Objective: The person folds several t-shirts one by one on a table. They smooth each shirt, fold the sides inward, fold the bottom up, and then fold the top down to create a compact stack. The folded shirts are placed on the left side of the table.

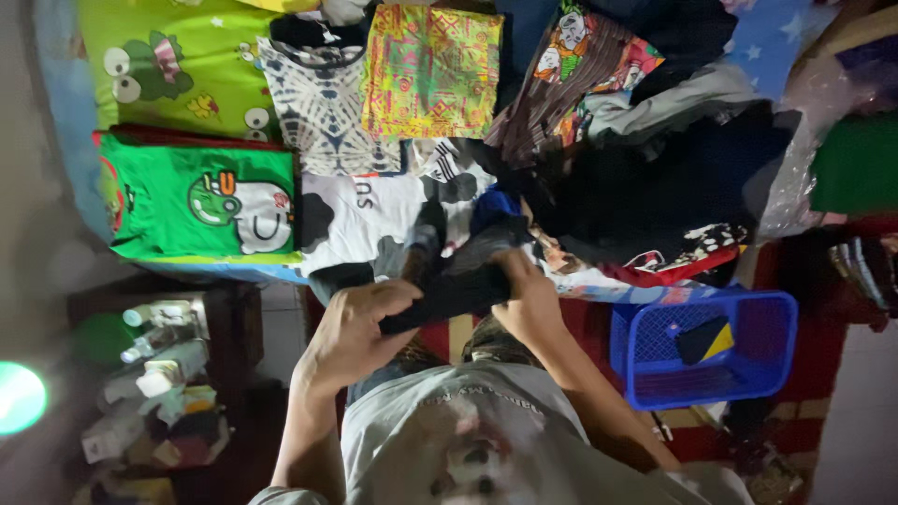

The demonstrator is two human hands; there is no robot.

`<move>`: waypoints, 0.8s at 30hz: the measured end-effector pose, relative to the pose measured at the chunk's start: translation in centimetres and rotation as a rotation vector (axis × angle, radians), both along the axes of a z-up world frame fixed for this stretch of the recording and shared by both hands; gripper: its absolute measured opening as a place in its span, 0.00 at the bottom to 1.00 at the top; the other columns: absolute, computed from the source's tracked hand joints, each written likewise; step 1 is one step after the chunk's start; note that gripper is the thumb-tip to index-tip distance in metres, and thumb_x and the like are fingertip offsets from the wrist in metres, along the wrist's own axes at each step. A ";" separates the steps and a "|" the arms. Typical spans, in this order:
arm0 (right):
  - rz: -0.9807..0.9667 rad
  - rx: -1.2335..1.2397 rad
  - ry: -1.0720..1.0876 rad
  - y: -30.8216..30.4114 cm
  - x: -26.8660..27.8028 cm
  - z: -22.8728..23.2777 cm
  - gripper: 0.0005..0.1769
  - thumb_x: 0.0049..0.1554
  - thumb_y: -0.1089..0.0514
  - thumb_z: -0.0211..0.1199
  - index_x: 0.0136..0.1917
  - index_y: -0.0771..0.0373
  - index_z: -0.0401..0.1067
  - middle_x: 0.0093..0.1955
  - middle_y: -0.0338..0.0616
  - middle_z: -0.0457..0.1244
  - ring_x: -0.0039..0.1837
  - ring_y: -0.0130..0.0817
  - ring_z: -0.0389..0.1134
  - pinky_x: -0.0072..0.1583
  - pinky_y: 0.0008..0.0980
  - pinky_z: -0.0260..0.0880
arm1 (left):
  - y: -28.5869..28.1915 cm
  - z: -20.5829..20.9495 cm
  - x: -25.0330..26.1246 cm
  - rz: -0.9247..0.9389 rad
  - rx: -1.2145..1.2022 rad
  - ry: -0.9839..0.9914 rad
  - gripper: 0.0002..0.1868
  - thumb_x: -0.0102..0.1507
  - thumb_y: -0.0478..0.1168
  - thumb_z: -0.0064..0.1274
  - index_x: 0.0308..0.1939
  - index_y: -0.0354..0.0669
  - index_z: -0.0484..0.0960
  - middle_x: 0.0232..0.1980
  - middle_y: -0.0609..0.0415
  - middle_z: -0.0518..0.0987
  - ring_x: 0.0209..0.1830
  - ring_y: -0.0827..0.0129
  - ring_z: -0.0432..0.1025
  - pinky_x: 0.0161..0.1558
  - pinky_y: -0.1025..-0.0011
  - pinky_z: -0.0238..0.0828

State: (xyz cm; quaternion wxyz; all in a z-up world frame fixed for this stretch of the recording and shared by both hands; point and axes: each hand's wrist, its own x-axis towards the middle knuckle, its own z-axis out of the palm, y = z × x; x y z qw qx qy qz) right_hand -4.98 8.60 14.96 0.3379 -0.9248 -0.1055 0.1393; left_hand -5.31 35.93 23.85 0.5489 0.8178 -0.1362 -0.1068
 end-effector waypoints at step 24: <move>0.052 -0.323 0.406 -11.1 -2.9 -7.2 0.30 0.45 0.65 0.62 0.61 0.48 0.74 0.46 0.53 0.71 0.48 0.54 0.72 0.49 0.49 0.71 | 6.8 -2.6 -5.7 0.131 0.624 0.914 0.25 0.50 0.56 0.73 0.36 0.40 0.85 0.23 0.41 0.78 0.21 0.53 0.75 0.28 0.60 0.68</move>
